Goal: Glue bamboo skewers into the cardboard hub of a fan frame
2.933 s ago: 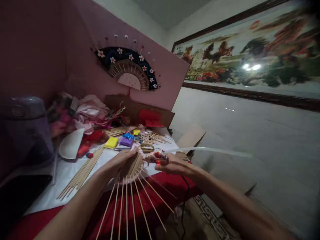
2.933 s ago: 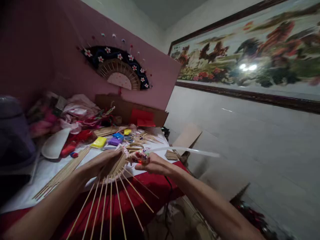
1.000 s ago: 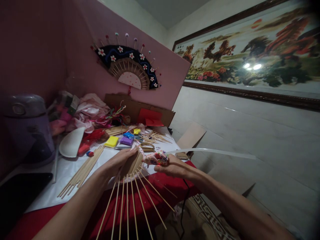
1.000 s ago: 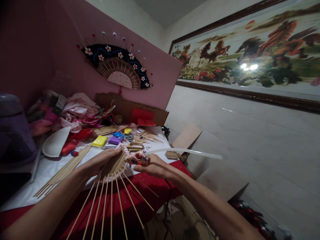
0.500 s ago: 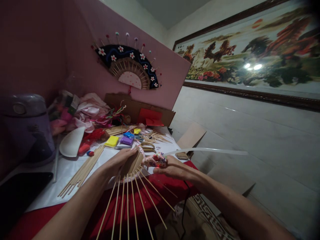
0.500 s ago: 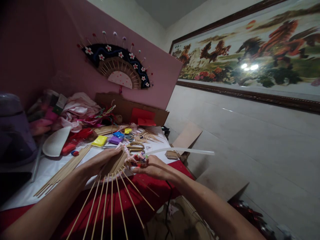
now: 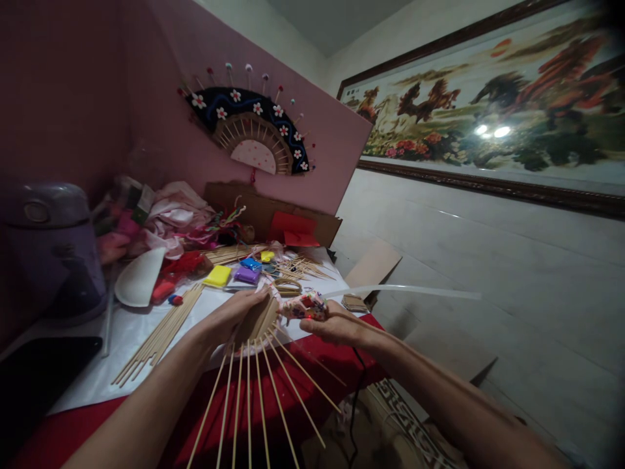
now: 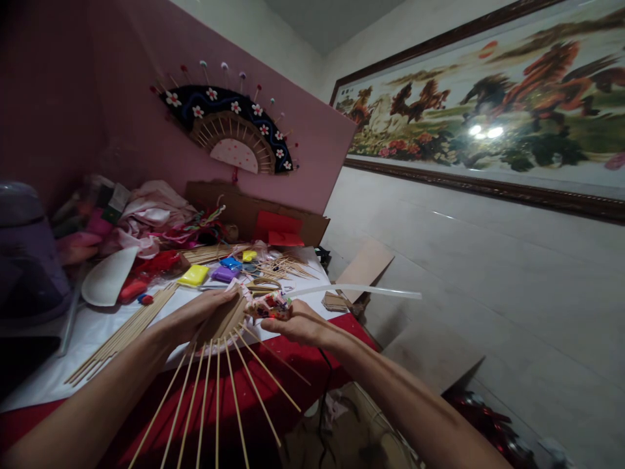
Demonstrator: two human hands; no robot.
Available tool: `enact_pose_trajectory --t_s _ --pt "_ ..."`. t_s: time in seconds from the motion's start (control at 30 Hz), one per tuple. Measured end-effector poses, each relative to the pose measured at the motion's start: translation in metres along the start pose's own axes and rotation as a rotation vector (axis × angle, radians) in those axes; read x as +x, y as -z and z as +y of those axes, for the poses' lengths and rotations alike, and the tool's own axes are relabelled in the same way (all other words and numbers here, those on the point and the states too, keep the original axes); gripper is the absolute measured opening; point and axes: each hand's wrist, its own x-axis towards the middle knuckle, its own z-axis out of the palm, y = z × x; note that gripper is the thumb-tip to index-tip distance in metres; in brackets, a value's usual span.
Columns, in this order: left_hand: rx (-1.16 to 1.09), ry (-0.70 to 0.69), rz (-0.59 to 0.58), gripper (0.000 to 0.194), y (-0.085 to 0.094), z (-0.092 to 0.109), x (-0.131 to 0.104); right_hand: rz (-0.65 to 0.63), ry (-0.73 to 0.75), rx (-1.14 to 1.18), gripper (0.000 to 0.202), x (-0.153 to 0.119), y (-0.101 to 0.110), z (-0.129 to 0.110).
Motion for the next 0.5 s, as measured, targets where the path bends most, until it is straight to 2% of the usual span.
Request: enact_pose_trajectory --t_s 0.17,0.33,0.4,0.5 --pt "0.012 -0.001 0.023 0.045 0.002 -0.002 0.001 0.009 0.115 0.108 0.039 -0.001 -0.003 0.004" --pt "0.019 0.006 0.021 0.044 0.002 -0.001 0.001 0.050 0.139 0.135 0.037 -0.002 -0.008 0.004" --pt "0.036 0.003 0.043 0.044 0.002 -0.002 0.001 0.142 0.151 0.074 0.036 -0.004 -0.011 0.002" --pt "0.039 -0.001 0.035 0.043 0.004 -0.002 0.001 0.391 0.176 -0.097 0.035 -0.009 -0.017 0.000"
